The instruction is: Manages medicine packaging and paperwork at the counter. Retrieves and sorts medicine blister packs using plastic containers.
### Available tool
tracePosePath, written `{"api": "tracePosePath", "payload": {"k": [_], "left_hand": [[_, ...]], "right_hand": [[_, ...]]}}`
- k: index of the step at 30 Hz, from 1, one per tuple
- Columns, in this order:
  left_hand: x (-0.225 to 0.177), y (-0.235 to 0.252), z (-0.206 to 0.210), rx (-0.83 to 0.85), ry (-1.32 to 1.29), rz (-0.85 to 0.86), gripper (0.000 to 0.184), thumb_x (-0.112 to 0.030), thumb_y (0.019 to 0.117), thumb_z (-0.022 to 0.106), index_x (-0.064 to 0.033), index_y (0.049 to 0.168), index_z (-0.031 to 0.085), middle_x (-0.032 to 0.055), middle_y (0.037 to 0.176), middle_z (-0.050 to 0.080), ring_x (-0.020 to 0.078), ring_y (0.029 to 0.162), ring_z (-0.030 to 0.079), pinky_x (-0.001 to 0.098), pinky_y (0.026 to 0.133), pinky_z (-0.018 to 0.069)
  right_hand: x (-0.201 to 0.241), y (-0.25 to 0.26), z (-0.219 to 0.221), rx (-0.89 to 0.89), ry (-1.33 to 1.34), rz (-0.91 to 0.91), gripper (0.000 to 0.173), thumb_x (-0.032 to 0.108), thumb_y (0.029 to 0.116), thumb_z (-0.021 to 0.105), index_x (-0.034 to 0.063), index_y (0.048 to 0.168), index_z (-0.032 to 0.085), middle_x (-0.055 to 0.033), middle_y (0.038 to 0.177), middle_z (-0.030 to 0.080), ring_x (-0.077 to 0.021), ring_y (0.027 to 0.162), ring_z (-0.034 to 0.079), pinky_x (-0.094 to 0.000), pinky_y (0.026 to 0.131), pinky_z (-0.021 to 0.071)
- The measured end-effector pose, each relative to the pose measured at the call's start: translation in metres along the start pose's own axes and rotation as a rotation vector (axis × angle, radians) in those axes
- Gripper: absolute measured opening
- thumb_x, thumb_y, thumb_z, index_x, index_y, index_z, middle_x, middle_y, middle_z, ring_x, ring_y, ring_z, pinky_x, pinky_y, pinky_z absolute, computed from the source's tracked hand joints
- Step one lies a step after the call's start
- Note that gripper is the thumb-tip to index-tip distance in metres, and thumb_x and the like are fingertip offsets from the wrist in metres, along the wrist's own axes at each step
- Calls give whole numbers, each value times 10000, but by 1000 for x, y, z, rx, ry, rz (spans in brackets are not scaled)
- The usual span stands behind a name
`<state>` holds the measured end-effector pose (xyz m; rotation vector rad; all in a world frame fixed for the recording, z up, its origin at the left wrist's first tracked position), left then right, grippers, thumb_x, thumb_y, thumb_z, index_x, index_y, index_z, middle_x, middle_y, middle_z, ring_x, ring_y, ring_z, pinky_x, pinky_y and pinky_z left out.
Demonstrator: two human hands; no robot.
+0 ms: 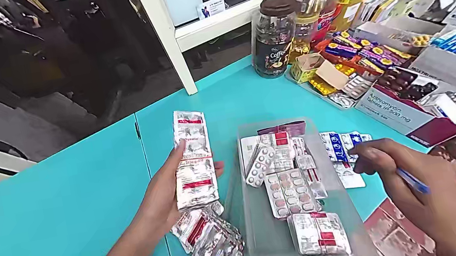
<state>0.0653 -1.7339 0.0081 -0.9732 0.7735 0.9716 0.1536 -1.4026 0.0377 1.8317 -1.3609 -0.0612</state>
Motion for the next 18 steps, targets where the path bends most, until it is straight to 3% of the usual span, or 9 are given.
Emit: {"api": "tracePosePath", "payload": {"k": [2, 5, 7, 9, 11, 13, 16, 18], "left_hand": [[7, 6, -19, -76, 231, -66, 344, -226, 1119, 327, -84, 1410, 443, 107, 1053, 725, 222, 895, 756, 358, 759, 650], [17, 13, -36, 10, 718, -63, 242, -208, 1078, 489, -90, 1285, 528, 7, 958, 712, 68, 795, 716, 256, 721, 610], [24, 15, -42, 119, 1033, 10, 388, -276, 1055, 538, -84, 1389, 491, 50, 968, 713, 105, 800, 703, 318, 749, 587], [29, 15, -41, 125, 1290, 159, 471, -306, 1037, 549, -40, 1422, 498, 95, 894, 698, 200, 744, 680, 424, 711, 569], [29, 12, -35, 58, 1495, 275, 456, -323, 1023, 572, -17, 1361, 566, 141, 928, 712, 313, 800, 704, 539, 731, 575], [25, 9, -25, -16, 1645, 429, 459, -373, 1012, 563, 3, 1262, 647, 182, 986, 720, 415, 917, 700, 603, 756, 560], [21, 6, -9, -70, 1745, 676, 536, -481, 1004, 482, -25, 1156, 720, 168, 984, 715, 419, 937, 688, 548, 731, 566], [17, 3, 6, -62, 1707, 809, 513, -475, 1022, 453, -62, 1128, 738, 129, 1004, 723, 361, 944, 692, 484, 739, 567]], "right_hand": [[1, 19, 15, 106, -127, -62, 381, 288, 1091, 419, 38, 1029, 699, -69, 732, 682, -165, 644, 660, -296, 604, 541], [2, 41, 38, 245, -248, -131, 208, 117, 981, 541, 67, 1044, 733, -102, 834, 724, -289, 726, 721, -416, 587, 569], [1, 49, 49, 379, -268, -146, 189, -40, 888, 645, 57, 1006, 756, -138, 874, 728, -341, 781, 734, -480, 588, 574], [1, 52, 59, 513, -300, -170, 199, -91, 826, 711, 58, 942, 773, -130, 872, 727, -337, 817, 725, -473, 603, 574], [3, 51, 69, 664, -345, -198, 130, -72, 823, 729, 39, 883, 756, -117, 869, 722, -336, 879, 687, -459, 690, 558], [13, 50, 78, 853, -397, -183, 59, -28, 860, 725, 5, 903, 749, -152, 897, 722, -387, 978, 656, -497, 773, 503], [24, 51, 91, 1164, -509, -106, 195, -93, 947, 549, -35, 1037, 712, -200, 981, 698, -424, 1136, 591, -519, 889, 450], [22, 55, 95, 1214, -537, -87, 241, -96, 972, 501, -33, 1096, 697, -197, 972, 688, -414, 1115, 592, -516, 887, 448]]}}
Point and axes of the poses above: each hand's wrist, its own y-axis towards the middle knuckle, its own z-axis out of the palm, x = y × z, the point moved 5 cm from there along y, towards the middle knuckle
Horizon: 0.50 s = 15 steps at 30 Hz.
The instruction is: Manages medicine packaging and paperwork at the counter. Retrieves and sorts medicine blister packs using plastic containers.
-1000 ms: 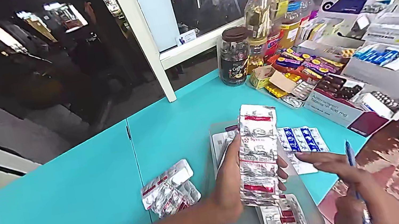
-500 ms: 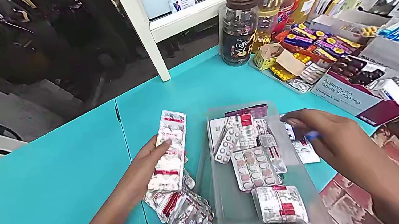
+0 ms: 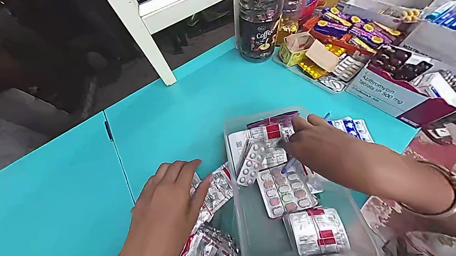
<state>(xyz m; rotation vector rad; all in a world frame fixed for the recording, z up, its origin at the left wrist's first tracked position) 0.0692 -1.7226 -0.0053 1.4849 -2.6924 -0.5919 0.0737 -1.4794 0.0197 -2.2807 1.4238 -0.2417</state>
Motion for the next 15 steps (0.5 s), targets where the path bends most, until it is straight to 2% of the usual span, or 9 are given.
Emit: {"api": "tracePosePath", "payload": {"k": [3, 7, 10, 12, 15], "left_hand": [[-21, 10, -7, -131, -100, 138, 378, -375, 1034, 503, -91, 1081, 749, 90, 1045, 736, 292, 968, 684, 417, 757, 539], [-45, 26, 3, -138, -146, 311, 344, -356, 1040, 510, -105, 1064, 744, 67, 1067, 734, 255, 994, 673, 409, 810, 496], [-60, 41, 19, -73, -86, 376, 337, -356, 1012, 538, -91, 1045, 743, 74, 970, 728, 270, 920, 690, 451, 800, 503], [-68, 48, 29, 34, -49, 396, 306, -327, 961, 629, -61, 1060, 745, 104, 913, 717, 306, 865, 696, 499, 794, 511], [-75, 57, 31, 230, -21, 374, 361, -326, 893, 741, -32, 1103, 737, 139, 894, 720, 328, 830, 702, 518, 789, 508]], "right_hand": [[-11, 5, -1, -52, 32, 15, 222, -63, 980, 533, 8, 1087, 713, -162, 959, 702, -383, 1090, 610, -505, 880, 453], [-28, 3, 0, -178, 149, -42, 287, -72, 938, 596, 100, 1104, 756, -109, 962, 727, -341, 1038, 639, -495, 871, 468], [-44, -7, -2, -385, 235, -90, 303, -66, 896, 641, 153, 1048, 786, -30, 927, 746, -270, 908, 662, -462, 781, 490], [-54, -15, -4, -548, 295, -124, 309, -73, 861, 650, 149, 1029, 784, -19, 899, 737, -250, 855, 673, -457, 730, 519], [-63, -24, -4, -701, 333, -119, 311, -59, 848, 608, 132, 1029, 773, -16, 895, 733, -210, 823, 680, -407, 729, 548]]}}
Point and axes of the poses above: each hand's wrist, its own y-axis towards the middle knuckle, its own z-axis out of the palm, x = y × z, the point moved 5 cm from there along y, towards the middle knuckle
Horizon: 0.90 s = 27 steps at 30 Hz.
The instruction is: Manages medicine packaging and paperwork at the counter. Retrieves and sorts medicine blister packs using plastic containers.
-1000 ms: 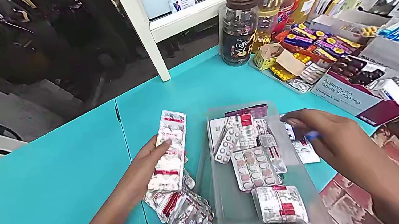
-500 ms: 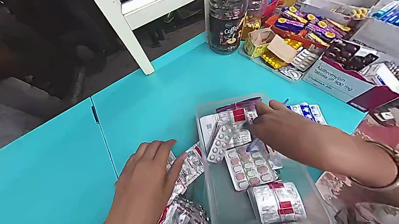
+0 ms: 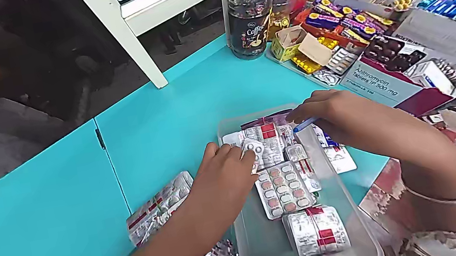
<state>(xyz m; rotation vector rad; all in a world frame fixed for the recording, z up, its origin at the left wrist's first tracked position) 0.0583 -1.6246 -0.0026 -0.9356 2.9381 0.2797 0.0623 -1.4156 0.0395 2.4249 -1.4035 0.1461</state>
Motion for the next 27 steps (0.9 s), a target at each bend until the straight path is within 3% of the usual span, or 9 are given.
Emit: {"api": "tracePosePath", "payload": {"k": [3, 8, 12, 15, 17, 20, 21, 23, 27], "left_hand": [[-5, 14, -5, 191, -14, -140, 471, -351, 902, 758, 15, 1177, 649, 169, 909, 710, 354, 874, 698, 528, 864, 490], [-9, 31, 4, 232, 85, -273, 699, -329, 817, 845, 58, 1324, 558, 190, 883, 710, 367, 860, 693, 527, 911, 463], [-9, 29, 3, 160, 22, -223, 493, -273, 818, 833, 51, 1147, 661, 175, 871, 714, 354, 845, 696, 527, 847, 482], [-5, 18, -2, -25, -114, -107, 287, -245, 814, 806, -17, 963, 715, 105, 743, 675, 311, 732, 665, 482, 709, 491], [2, 8, -10, -159, -244, -80, 244, -288, 838, 753, -69, 943, 725, 67, 791, 655, 265, 764, 632, 423, 690, 487], [19, -11, -25, -296, -534, -127, 290, -363, 896, 726, -97, 1009, 708, 46, 1070, 665, 87, 993, 623, 206, 832, 524], [25, -18, -29, -307, -700, -134, 293, -321, 914, 732, -66, 1047, 678, 53, 1171, 663, 62, 1066, 641, 190, 882, 550], [34, -32, -34, -305, -1094, -173, 239, -161, 933, 718, -58, 1105, 589, 57, 1261, 676, 126, 1126, 687, 266, 930, 598], [40, -57, -28, -266, -1650, -368, 158, -132, 1012, 610, -123, 1150, 534, 87, 1098, 748, 201, 999, 749, 343, 873, 623]], "right_hand": [[-4, -5, -2, -66, -1, 20, 305, -45, 847, 582, 119, 1023, 769, -22, 899, 736, -199, 813, 683, -379, 713, 554], [-5, -10, -4, -124, -9, 39, 312, 20, 859, 529, 122, 1041, 761, 2, 904, 739, -178, 839, 683, -362, 727, 543], [-6, -13, -7, -165, 5, 43, 312, 47, 873, 510, 124, 1045, 759, 10, 898, 736, -152, 841, 680, -337, 753, 543], [-9, -14, -10, -222, 9, 48, 320, 64, 879, 489, 115, 1045, 758, 5, 888, 727, -134, 820, 662, -303, 732, 533], [-11, -13, -12, -256, 3, 70, 305, 76, 901, 494, 107, 1059, 753, 11, 879, 716, -115, 805, 638, -266, 714, 517], [-8, -11, -11, -295, 10, 82, 268, 114, 915, 536, 100, 1059, 761, 11, 872, 705, -95, 804, 620, -229, 703, 497], [-6, -9, -9, -303, 13, 73, 252, 125, 920, 551, 101, 1051, 765, 9, 863, 701, -96, 795, 616, -224, 693, 495], [3, -2, -4, -296, 23, 38, 227, 132, 926, 573, 109, 1028, 775, -1, 836, 703, -119, 770, 629, -248, 669, 504], [25, 24, 22, -109, 46, -78, 208, 33, 900, 646, 112, 1041, 777, -50, 859, 720, -202, 765, 704, -359, 632, 575]]}}
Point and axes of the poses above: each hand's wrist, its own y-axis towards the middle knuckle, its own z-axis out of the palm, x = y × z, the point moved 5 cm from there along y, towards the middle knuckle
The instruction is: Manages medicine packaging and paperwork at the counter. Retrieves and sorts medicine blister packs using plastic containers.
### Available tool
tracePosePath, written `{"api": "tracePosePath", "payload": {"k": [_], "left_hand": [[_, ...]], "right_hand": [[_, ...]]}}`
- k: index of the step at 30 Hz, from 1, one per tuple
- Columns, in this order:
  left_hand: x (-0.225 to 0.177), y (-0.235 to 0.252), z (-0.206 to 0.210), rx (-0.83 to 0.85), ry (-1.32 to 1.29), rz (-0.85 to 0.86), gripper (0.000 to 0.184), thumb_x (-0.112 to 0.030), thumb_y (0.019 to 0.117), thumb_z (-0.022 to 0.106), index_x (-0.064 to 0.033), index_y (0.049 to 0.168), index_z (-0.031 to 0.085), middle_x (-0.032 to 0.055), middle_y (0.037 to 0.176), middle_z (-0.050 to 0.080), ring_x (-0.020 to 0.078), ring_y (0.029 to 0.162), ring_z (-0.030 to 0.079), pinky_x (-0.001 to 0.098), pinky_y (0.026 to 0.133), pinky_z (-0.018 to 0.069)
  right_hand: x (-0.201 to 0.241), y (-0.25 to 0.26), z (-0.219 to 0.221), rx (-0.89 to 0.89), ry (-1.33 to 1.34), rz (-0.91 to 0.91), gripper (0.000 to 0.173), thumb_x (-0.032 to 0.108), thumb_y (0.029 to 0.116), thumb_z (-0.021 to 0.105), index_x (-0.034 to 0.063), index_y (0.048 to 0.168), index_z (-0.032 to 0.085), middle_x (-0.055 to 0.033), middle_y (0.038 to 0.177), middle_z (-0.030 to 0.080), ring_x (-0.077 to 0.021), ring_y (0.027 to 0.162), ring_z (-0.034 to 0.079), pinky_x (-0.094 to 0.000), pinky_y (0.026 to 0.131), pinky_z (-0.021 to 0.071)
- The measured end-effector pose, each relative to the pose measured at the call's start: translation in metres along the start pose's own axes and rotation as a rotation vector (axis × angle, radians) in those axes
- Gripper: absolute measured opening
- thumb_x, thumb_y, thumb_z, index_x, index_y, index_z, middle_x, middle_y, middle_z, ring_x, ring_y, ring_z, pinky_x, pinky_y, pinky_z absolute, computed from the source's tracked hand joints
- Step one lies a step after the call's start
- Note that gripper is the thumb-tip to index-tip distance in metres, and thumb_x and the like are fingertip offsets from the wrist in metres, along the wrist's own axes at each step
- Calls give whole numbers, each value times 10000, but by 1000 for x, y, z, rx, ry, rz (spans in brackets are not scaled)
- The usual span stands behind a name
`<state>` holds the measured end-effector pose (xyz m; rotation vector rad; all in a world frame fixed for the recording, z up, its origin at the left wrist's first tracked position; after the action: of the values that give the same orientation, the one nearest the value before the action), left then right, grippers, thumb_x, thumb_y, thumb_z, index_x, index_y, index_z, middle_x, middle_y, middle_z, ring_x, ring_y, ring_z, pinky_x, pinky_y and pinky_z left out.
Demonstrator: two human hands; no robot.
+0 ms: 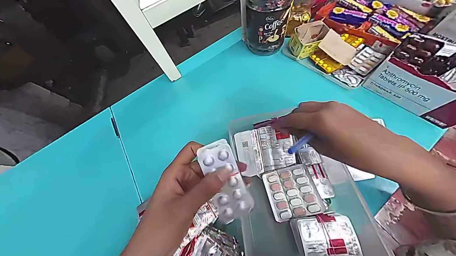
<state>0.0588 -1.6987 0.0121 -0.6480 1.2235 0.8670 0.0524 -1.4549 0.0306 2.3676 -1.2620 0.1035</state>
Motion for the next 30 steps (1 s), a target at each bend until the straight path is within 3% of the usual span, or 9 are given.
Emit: {"api": "tracePosePath", "payload": {"k": [4, 9, 12, 18, 21, 23, 26, 28, 30], "left_hand": [[6, -15, -4, -112, -161, -103, 163, -167, 1035, 568, -124, 1189, 534, 110, 1047, 748, 208, 904, 765, 328, 784, 645], [15, -27, -3, -180, -227, -168, 254, -121, 969, 652, -86, 1213, 592, 74, 1017, 719, 185, 913, 735, 347, 833, 632], [15, -27, -1, -169, -189, -172, 212, -125, 955, 675, -77, 1161, 691, 49, 1010, 737, 134, 889, 727, 291, 828, 618], [-6, -12, -3, -162, -5, 54, 244, -167, 959, 690, -70, 1183, 706, 64, 1230, 712, 152, 1112, 685, 295, 974, 562], [-21, 0, 5, -112, 88, 164, 335, -178, 965, 683, -103, 1291, 669, 21, 1231, 704, 114, 1089, 681, 263, 934, 574], [-31, 8, 13, -74, 158, 235, 291, -161, 964, 680, -99, 1249, 687, 5, 1162, 723, 100, 1027, 693, 251, 884, 591], [-41, 16, 16, -101, 279, 315, 225, -129, 967, 669, -94, 1187, 703, -14, 1039, 750, 68, 896, 712, 220, 780, 606], [-49, 16, 12, -159, 350, 348, 212, -117, 966, 669, -98, 1174, 704, -24, 1022, 753, 58, 872, 716, 207, 748, 610], [-59, 14, 6, -211, 390, 372, 205, -130, 970, 657, -119, 1169, 702, -47, 1004, 746, 42, 836, 708, 196, 714, 606]], "right_hand": [[17, 27, 29, 222, -44, -77, 246, 4, 925, 660, 91, 1140, 741, -98, 1028, 729, -265, 859, 729, -433, 654, 594], [25, 43, 37, 346, -124, -40, 266, 64, 923, 702, 69, 1187, 731, -116, 975, 662, -259, 748, 682, -401, 576, 554], [25, 44, 37, 417, -64, 28, 164, 186, 949, 724, 72, 1064, 746, -108, 977, 631, -239, 792, 665, -391, 638, 554], [19, 34, -34, 97, 109, -29, 115, 247, 902, 736, 141, 942, 719, 27, 811, 653, -84, 665, 612, -282, 570, 522], [19, 35, -63, -123, 283, 89, 118, 248, 951, 703, 140, 964, 656, 84, 708, 585, 13, 530, 475, -141, 453, 371], [22, 35, -63, -200, 501, 137, 121, 220, 943, 733, 144, 973, 643, 87, 704, 601, 15, 504, 454, -118, 430, 344], [22, 33, -56, -196, 727, 155, 59, 196, 1003, 656, 144, 976, 666, 97, 678, 607, 33, 475, 443, -102, 413, 350], [14, 28, -52, -133, 761, 180, 263, 242, 1081, 510, 136, 949, 711, 93, 655, 590, 37, 442, 392, -109, 387, 312], [5, 20, -43, 12, 623, 145, 290, 261, 1082, 492, 170, 951, 734, 123, 738, 683, 66, 496, 455, -108, 441, 356]]}}
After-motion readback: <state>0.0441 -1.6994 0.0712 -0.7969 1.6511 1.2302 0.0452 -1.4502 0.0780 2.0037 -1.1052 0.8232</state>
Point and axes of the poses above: each hand's wrist, its own y-axis towards the middle knuckle, its own z-axis out of the palm, x = y × z, the point moved 5 cm from there along y, towards the middle knuckle
